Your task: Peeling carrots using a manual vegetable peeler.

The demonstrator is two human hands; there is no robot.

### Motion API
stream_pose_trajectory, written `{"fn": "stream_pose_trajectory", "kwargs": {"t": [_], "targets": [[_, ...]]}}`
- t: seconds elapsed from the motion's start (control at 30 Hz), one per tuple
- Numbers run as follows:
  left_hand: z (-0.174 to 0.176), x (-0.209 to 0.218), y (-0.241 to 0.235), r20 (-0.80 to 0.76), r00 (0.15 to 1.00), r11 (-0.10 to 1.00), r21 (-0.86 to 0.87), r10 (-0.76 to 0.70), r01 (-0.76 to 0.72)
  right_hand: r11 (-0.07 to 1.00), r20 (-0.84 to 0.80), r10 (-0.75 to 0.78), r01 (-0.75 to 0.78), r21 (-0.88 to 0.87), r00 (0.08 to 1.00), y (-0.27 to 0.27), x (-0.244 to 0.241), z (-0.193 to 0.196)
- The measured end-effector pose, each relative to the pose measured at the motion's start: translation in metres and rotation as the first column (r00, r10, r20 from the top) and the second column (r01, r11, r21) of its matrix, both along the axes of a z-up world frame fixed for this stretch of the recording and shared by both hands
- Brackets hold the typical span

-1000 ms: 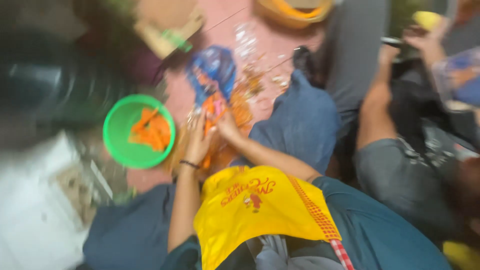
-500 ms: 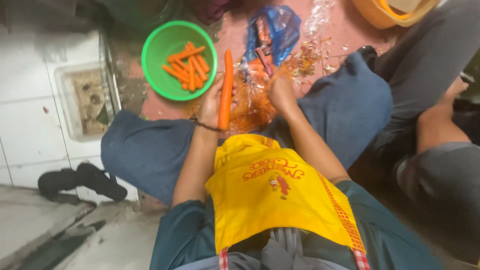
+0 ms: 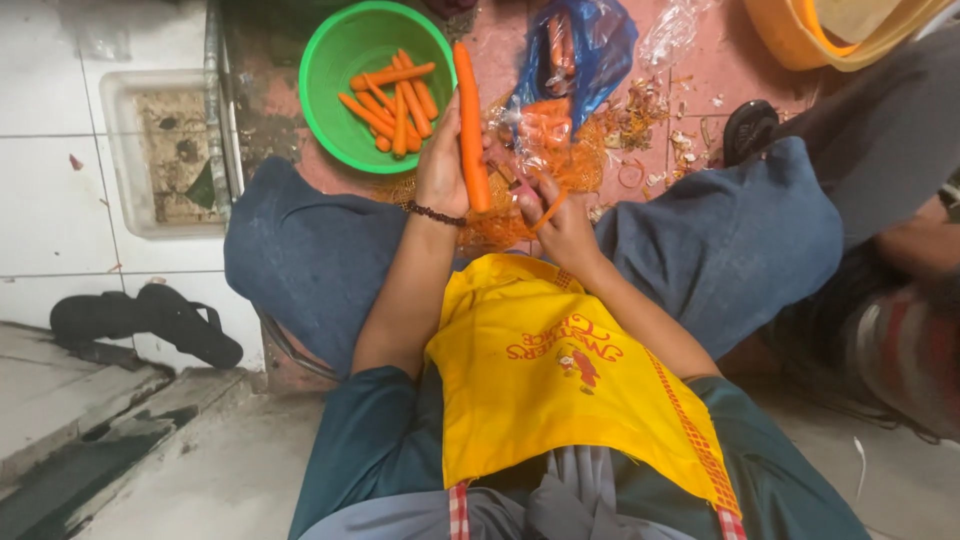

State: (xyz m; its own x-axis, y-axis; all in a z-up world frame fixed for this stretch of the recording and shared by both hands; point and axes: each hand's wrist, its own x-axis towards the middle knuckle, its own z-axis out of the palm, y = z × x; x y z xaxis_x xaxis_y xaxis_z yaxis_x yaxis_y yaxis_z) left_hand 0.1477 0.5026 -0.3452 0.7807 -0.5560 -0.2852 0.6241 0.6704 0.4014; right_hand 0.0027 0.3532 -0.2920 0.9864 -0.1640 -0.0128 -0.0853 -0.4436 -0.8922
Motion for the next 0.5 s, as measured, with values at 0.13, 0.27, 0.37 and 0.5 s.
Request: {"fn": "stream_pose_trajectory", "kwargs": {"t": [0.13,0.27,0.37,0.5], "targets": [[-0.004,0.007,0.003,-0.014,1.000,0.998,0.057,0.019,-0.018,0.999,0.060,0.036,-0.035,-0.018,0.998,0.003,-0.002,0.006],[-0.019,0.007,0.001,0.005,0.999,0.998,0.036,0.046,-0.046,0.996,0.095,0.055,-0.049,-0.071,0.994,0.010,-0.004,0.013],[-0.031,0.007,-0.003,0.020,0.993,0.990,0.078,0.114,-0.115,0.989,0.129,0.070,-0.052,-0.142,0.989,0.013,-0.007,0.014],[-0.045,0.007,-0.007,0.005,0.991,0.991,0.039,0.131,-0.131,0.979,0.142,0.081,-0.052,-0.199,0.987,0.013,-0.009,0.018]]}}
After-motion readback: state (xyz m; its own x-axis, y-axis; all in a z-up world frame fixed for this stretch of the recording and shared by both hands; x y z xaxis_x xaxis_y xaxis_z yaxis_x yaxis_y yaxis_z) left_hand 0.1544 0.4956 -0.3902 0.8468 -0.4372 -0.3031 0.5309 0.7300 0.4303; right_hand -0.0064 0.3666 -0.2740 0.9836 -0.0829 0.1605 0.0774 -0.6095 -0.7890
